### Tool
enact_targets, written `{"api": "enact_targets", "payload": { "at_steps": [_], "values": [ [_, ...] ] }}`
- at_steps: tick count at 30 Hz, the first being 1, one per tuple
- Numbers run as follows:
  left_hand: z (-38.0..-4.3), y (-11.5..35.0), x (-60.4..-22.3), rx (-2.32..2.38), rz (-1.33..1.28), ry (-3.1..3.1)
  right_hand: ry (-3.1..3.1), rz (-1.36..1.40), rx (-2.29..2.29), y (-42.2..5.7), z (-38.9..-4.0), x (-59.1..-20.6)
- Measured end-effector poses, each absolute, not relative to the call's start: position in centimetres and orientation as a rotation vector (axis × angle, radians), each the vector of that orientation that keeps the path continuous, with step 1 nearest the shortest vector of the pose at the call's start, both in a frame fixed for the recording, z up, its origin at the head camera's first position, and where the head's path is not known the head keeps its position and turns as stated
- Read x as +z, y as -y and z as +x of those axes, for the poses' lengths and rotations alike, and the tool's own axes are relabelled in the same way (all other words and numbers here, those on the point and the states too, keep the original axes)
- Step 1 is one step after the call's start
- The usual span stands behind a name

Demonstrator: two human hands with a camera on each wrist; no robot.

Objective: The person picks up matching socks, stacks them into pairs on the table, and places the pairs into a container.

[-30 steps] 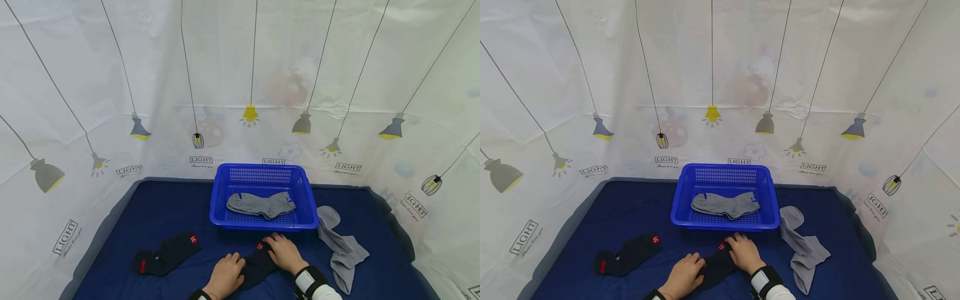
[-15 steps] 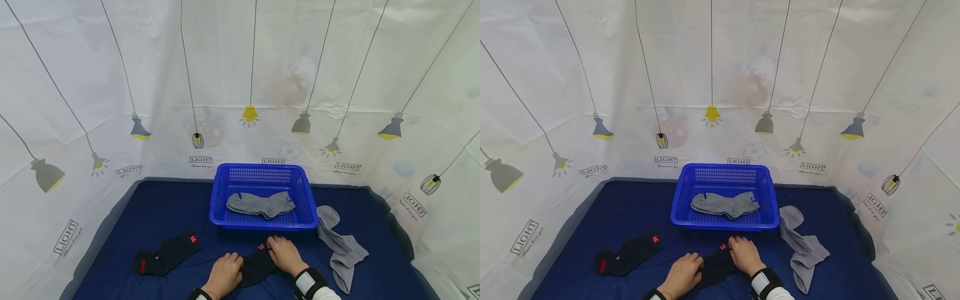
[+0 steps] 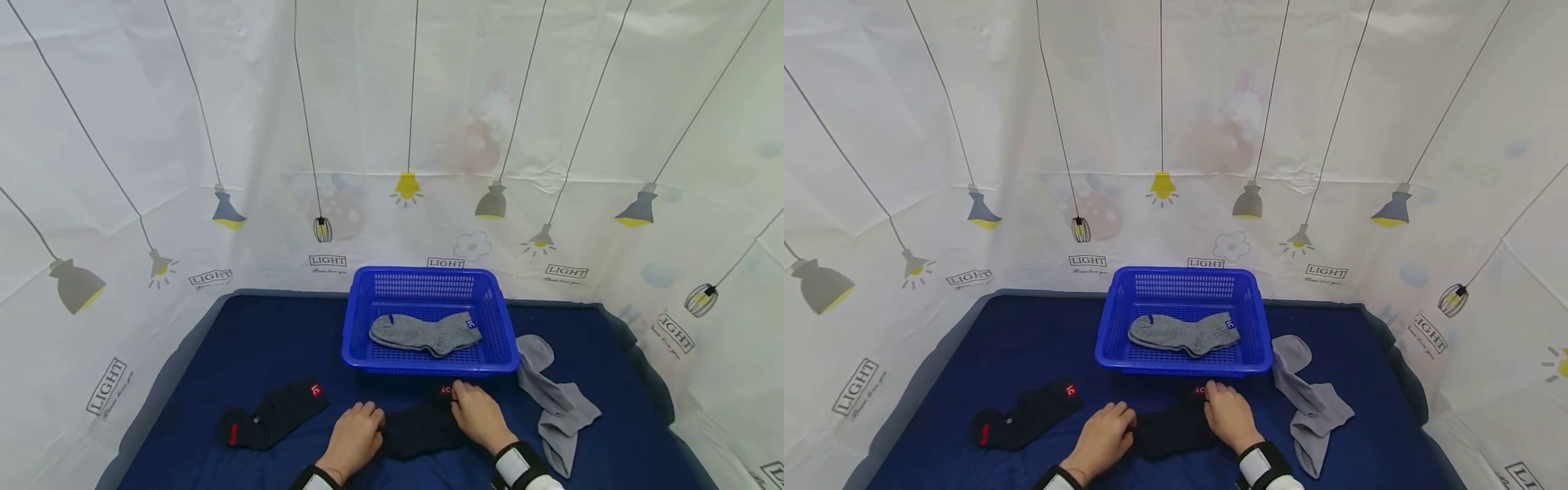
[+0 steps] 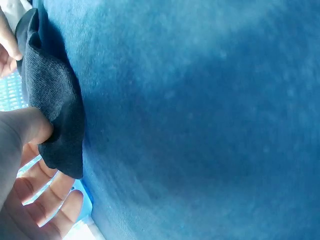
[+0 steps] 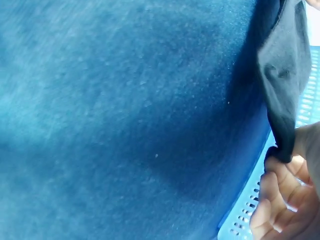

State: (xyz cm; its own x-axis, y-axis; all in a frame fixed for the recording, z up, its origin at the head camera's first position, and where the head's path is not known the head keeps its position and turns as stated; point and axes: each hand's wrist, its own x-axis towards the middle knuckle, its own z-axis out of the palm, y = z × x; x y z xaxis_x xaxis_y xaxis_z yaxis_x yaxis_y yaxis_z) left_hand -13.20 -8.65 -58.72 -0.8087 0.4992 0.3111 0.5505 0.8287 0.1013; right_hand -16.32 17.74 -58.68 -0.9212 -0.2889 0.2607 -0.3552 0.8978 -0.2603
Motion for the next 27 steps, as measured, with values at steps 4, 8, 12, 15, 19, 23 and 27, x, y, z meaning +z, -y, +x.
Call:
{"api": "enact_targets", "payload": {
  "at_steps": [4, 8, 12, 15, 19, 23, 27],
  "values": [
    [-13.4, 8.9, -58.7, -0.271, -0.810, 2.712, 2.830, 0.373, 0.491, -18.1, -15.6, -58.6],
    [-13.8, 9.0, -58.8, -0.256, -0.809, 2.643, 2.882, 0.254, 0.571, -18.1, -14.7, -58.3],
    [-14.1, 8.9, -58.9, -0.239, -0.804, 2.595, 2.930, 0.190, 0.612, -18.1, -14.2, -58.2],
    [-14.3, 8.9, -58.9, -0.234, -0.805, 2.581, 2.921, 0.204, 0.582, -18.1, -14.1, -58.4],
    [-14.2, 8.9, -58.9, -0.236, -0.798, 2.596, 2.879, 0.247, 0.487, -18.4, -14.1, -58.9],
    [-14.0, 9.1, -58.7, -0.246, -0.773, 2.624, 2.799, 0.313, 0.427, -18.8, -14.2, -59.3],
    [-13.7, 9.2, -58.3, -0.254, -0.753, 2.647, 2.775, 0.364, 0.412, -19.3, -14.3, -59.5]
  ]
}}
